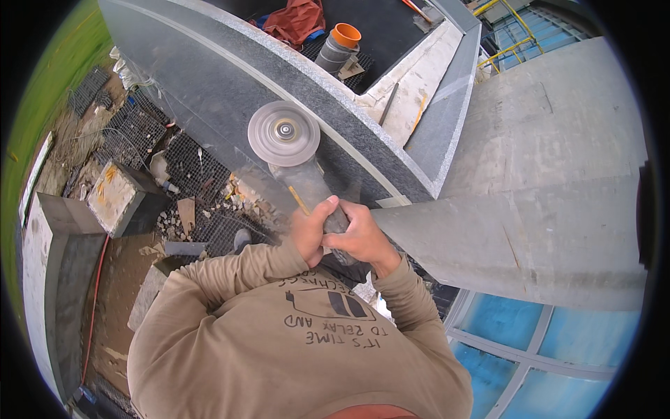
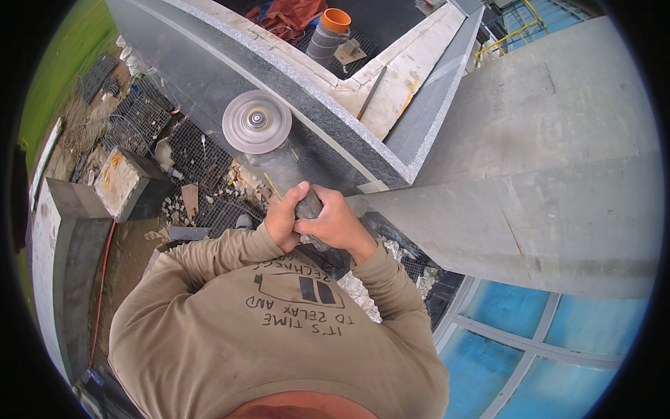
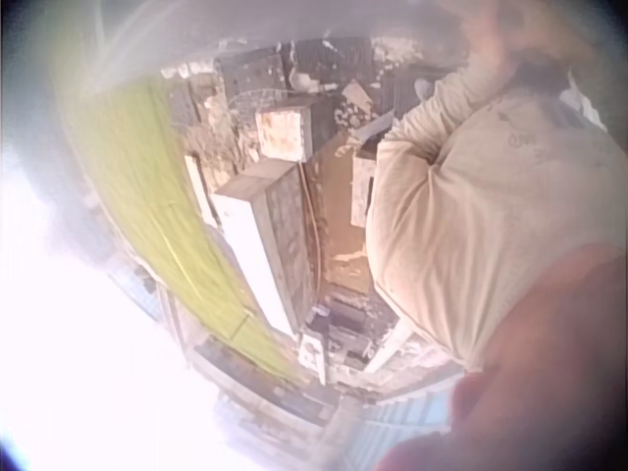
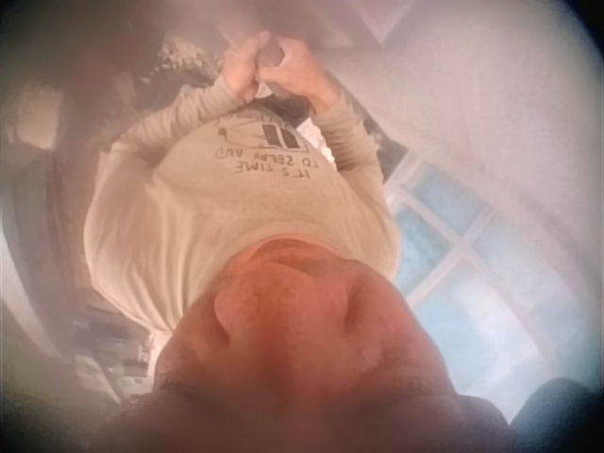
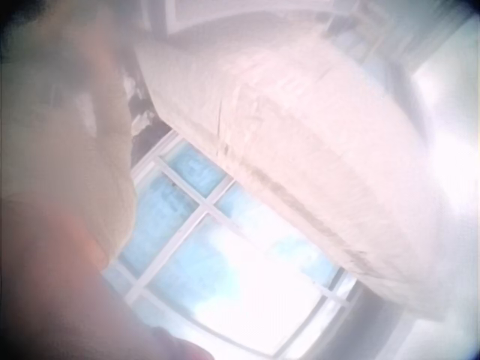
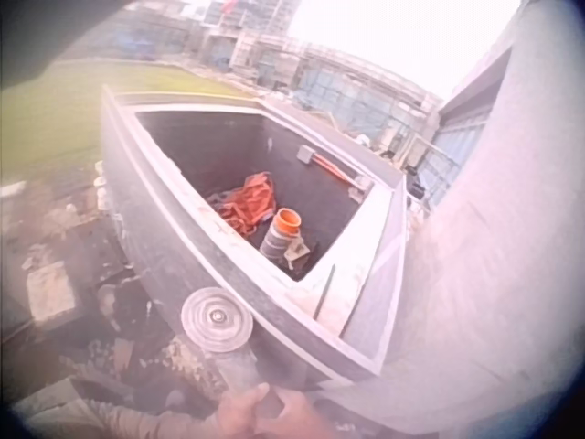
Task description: The person uses an angle grinder to smooth the edge of a large stone slab. They hold the tool with both hands and move it along the curved edge, generating dust. The person briefly pauses to adjust the tool before continuing the grinding.
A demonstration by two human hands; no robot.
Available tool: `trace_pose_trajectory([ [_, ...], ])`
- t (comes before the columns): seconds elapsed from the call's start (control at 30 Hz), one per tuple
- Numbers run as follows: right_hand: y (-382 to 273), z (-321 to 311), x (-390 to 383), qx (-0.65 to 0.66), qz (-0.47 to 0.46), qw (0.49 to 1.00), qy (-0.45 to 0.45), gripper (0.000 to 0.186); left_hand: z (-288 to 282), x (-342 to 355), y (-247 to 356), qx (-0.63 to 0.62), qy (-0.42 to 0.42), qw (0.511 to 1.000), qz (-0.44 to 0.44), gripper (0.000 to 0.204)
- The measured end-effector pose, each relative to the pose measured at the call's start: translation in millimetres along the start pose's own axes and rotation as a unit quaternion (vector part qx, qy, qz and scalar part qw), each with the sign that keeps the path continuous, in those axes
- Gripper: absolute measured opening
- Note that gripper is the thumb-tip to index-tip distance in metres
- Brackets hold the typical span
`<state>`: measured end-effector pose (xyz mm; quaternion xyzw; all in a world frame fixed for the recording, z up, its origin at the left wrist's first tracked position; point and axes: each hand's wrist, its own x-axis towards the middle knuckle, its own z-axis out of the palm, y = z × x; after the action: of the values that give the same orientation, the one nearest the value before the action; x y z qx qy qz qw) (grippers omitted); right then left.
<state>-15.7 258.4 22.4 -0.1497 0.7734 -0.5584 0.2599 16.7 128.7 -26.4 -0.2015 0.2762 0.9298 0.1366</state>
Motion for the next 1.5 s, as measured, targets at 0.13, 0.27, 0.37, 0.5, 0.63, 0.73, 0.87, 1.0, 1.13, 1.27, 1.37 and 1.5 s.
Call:
trace_pose_trajectory([
  [0.13,4,1,-2,0.006,-0.012,1.000,0.003,0.052,-1,-1,-2,0.007,-0.001,1.000,0.008,0.030],
  [0.27,5,1,-5,0.005,-0.005,1.000,0.006,0.052,1,-2,-5,0.011,0.009,1.000,0.017,0.031],
  [0.37,4,2,-4,0.008,-0.013,1.000,0.001,0.051,-1,-2,-5,0.012,0.006,1.000,0.016,0.031],
  [0.5,2,7,1,-0.001,-0.022,1.000,0.009,0.049,-7,2,-1,0.009,-0.006,1.000,0.008,0.030],
  [0.63,-3,10,9,0.002,-0.029,1.000,0.010,0.048,-10,6,8,0.014,-0.003,1.000,0.006,0.030],
  [0.73,-7,13,16,0.008,-0.020,1.000,0.008,0.047,-11,8,16,0.018,0.003,1.000,0.009,0.030],
  [0.87,-11,17,29,0.013,-0.018,1.000,0.004,0.045,-13,13,28,0.014,0.003,1.000,0.018,0.031],
  [1.0,-13,21,39,0.031,-0.024,0.999,0.006,0.041,-17,19,37,-0.002,-0.008,1.000,0.014,0.031],
  [1.13,-15,23,48,0.036,-0.023,0.999,0.002,0.039,-20,23,45,0.002,-0.003,1.000,0.015,0.031],
  [1.27,-16,25,57,0.035,-0.017,0.999,0.001,0.038,-21,26,52,0.005,0.002,1.000,0.021,0.031],
  [1.37,-17,25,61,0.031,-0.006,0.999,-0.001,0.039,-22,28,56,0.005,0.003,1.000,0.024,0.032],
  [1.5,-18,26,67,0.045,-0.013,0.999,-0.008,0.040,-24,32,61,0.010,0.004,1.000,0.019,0.033],
])
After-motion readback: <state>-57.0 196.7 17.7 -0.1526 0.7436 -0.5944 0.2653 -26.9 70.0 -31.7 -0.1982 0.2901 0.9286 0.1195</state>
